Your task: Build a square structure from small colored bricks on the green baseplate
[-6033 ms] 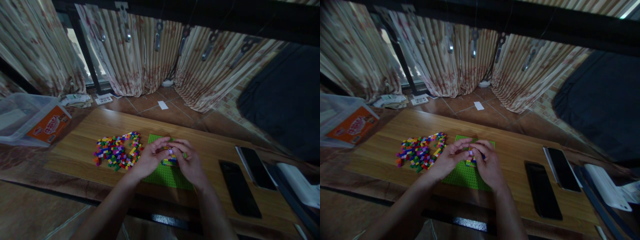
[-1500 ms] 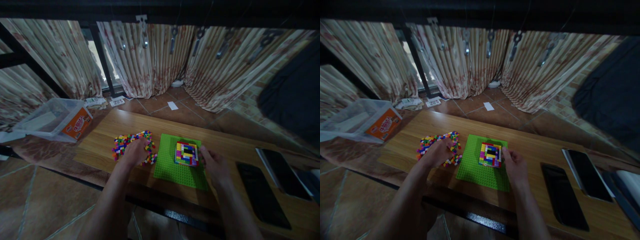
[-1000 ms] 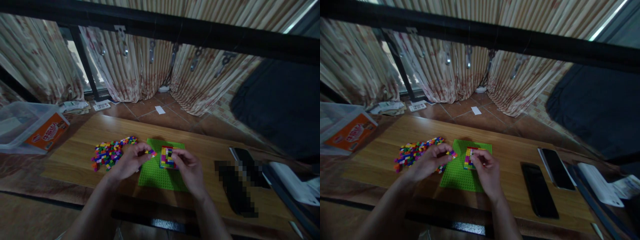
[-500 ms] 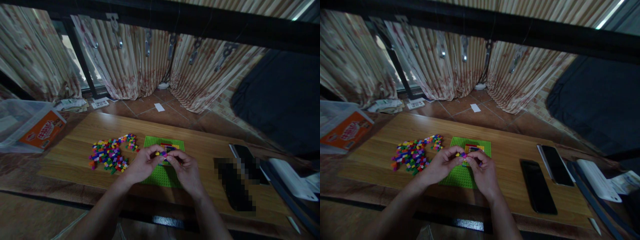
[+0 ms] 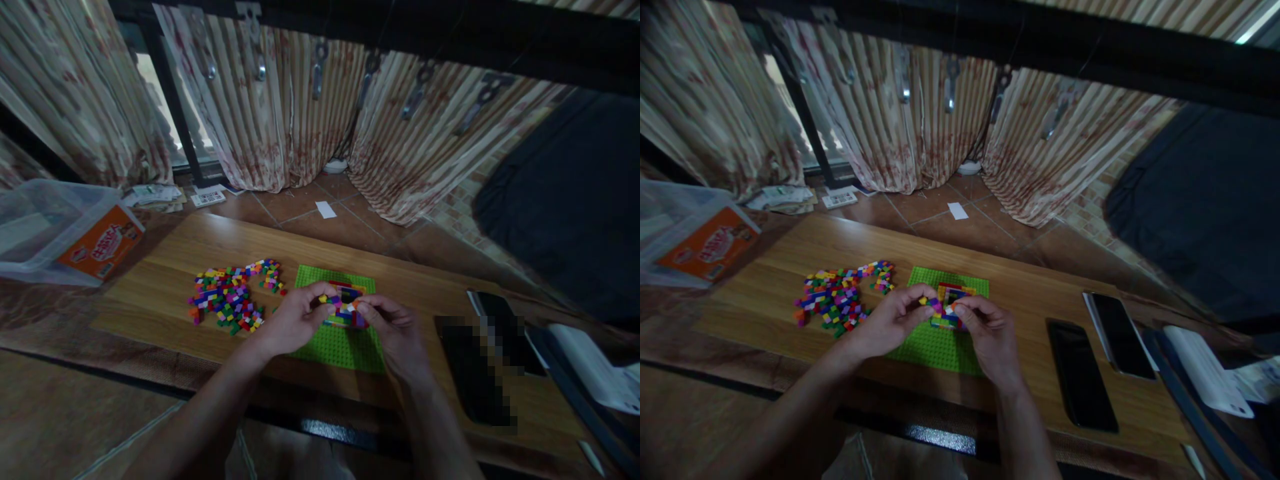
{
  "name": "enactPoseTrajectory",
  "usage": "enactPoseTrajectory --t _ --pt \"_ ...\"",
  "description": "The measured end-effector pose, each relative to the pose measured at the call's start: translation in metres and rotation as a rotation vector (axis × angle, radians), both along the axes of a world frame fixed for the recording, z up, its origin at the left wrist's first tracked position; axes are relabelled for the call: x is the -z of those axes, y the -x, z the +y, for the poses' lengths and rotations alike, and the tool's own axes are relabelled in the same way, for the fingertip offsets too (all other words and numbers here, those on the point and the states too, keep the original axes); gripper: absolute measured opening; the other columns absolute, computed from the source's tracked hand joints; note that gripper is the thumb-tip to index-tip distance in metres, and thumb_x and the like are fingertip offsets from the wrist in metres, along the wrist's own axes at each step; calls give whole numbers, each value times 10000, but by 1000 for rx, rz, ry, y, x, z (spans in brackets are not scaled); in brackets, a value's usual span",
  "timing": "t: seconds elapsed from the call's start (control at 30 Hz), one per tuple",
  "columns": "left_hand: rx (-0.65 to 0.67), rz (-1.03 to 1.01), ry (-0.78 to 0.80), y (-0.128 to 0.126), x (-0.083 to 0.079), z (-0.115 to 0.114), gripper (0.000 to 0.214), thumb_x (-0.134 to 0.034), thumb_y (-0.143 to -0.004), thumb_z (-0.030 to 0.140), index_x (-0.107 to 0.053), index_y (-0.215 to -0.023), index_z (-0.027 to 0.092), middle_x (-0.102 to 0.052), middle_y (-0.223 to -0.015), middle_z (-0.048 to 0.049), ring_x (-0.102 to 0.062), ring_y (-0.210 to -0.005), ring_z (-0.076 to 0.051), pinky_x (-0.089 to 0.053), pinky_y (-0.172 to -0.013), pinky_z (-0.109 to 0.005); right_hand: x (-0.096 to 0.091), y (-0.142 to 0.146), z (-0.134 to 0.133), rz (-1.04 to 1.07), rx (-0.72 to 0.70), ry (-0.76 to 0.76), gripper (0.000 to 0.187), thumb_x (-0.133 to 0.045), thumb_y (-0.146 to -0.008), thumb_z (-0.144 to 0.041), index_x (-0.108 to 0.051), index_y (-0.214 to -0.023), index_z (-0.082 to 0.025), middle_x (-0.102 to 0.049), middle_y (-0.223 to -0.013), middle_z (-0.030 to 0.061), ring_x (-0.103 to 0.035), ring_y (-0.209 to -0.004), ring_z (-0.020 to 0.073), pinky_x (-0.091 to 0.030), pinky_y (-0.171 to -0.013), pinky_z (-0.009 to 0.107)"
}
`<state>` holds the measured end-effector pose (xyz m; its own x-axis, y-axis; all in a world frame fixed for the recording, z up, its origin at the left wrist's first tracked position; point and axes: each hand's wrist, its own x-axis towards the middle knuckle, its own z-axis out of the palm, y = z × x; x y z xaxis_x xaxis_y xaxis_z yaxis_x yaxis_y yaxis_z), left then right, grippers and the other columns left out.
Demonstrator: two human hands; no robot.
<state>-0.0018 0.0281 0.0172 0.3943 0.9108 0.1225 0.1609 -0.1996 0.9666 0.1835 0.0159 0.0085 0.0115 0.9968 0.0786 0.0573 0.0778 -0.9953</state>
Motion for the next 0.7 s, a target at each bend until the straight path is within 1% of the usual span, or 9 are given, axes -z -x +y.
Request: enactPoseTrajectory --t 0.07,0.2,0.33,0.47,0.63,0.7 --pt "-34 -31 30 1 2 2 144 -534 -872 298 -596 -853 169 -512 -714 18 -449 -667 -117 -368 -619 -224 2 -4 1 -23 37 -9 119 -733 -738 -362 -737 -743 -244 -714 -736 4 -621 -693 167 -492 -679 306" --pt "-140 -62 104 6 10 9 136 -559 -826 298 -591 -851 168 -518 -684 23 -452 -627 -114 -367 -576 -215 8 -13 2 -221 31 -94 114 -717 -765 -362 -744 -771 -252 -713 -797 18 -628 -735 174 -494 -688 309" --pt "-221 -39 84 10 18 14 122 -563 -802 244 -623 -874 166 -583 -727 12 -505 -659 -121 -408 -611 -221 14 -22 3 -320 26 -128 148 -700 -784 -385 -750 -792 -245 -700 -830 36 -629 -762 180 -495 -687 301" --pt "-227 -18 64 9 20 14 137 -553 -812 210 -645 -902 163 -631 -784 2 -550 -708 -128 -436 -645 -230 16 -26 4 -381 25 -120 170 -693 -791 -401 -750 -802 -241 -696 -850 37 -633 -774 183 -490 -718 311" --pt "-224 49 88 8 14 11 159 -554 -818 217 -662 -918 157 -653 -824 -12 -566 -733 -135 -443 -664 -241 11 -27 3 -491 -41 -145 169 -654 -829 -387 -745 -810 -246 -685 -855 34 -641 -808 190 -477 -735 313" --pt "-197 52 92 9 13 10 176 -559 -815 222 -668 -939 159 -649 -820 -11 -558 -720 -131 -438 -652 -239 10 -27 3 -529 -59 -144 163 -638 -842 -367 -744 -815 -247 -680 -852 34 -638 -803 188 -474 -735 314"
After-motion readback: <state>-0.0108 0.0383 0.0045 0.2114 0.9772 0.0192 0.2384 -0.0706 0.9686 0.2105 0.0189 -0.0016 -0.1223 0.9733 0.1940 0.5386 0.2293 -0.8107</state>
